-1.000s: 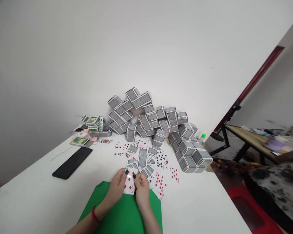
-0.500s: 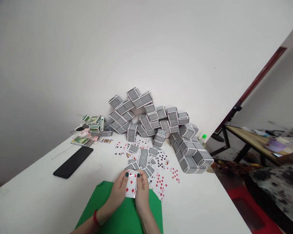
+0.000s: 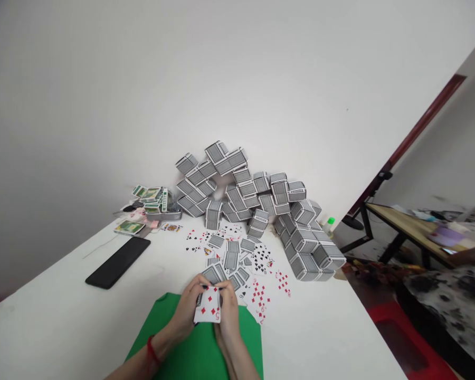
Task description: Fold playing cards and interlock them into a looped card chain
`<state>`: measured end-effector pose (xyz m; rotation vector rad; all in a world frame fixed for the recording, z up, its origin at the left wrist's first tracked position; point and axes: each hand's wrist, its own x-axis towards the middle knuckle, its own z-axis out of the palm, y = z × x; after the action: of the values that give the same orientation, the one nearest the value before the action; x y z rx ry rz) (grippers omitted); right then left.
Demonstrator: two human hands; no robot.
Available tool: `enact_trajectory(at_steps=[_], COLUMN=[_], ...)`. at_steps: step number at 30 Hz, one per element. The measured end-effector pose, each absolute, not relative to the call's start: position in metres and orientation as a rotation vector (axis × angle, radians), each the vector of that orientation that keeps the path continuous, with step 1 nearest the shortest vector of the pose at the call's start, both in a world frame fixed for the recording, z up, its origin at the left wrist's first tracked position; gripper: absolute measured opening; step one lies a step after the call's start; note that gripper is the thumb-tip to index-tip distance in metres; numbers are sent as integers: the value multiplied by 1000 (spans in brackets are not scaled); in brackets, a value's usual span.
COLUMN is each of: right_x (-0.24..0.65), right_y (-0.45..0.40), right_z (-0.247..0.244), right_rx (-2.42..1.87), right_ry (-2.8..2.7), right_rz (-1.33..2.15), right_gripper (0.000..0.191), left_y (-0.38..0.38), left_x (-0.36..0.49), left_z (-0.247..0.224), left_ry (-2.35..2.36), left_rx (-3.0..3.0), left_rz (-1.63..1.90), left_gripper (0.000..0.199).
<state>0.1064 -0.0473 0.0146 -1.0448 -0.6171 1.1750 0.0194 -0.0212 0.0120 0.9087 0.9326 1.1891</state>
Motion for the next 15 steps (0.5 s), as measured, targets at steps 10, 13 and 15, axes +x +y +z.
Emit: enact_trajectory(at_steps=[10,13,15], right_x=[108,113,116], right_y=[-43,-42,-41], right_z=[20,16,13], right_rx=[-1023,-1144,-1200], right_ry=[-593,-815,-968], right_rz=[1430,1462,1338], right_gripper=[25,32,35], left_y=[-19,-15,-14], left_x=[12,6,2], left_z=[14,10,10], left_ry=[903,923,923], left_rx=[1017,1132,1225], left_rz=[1154,1118,1114], left_gripper=[13,14,14])
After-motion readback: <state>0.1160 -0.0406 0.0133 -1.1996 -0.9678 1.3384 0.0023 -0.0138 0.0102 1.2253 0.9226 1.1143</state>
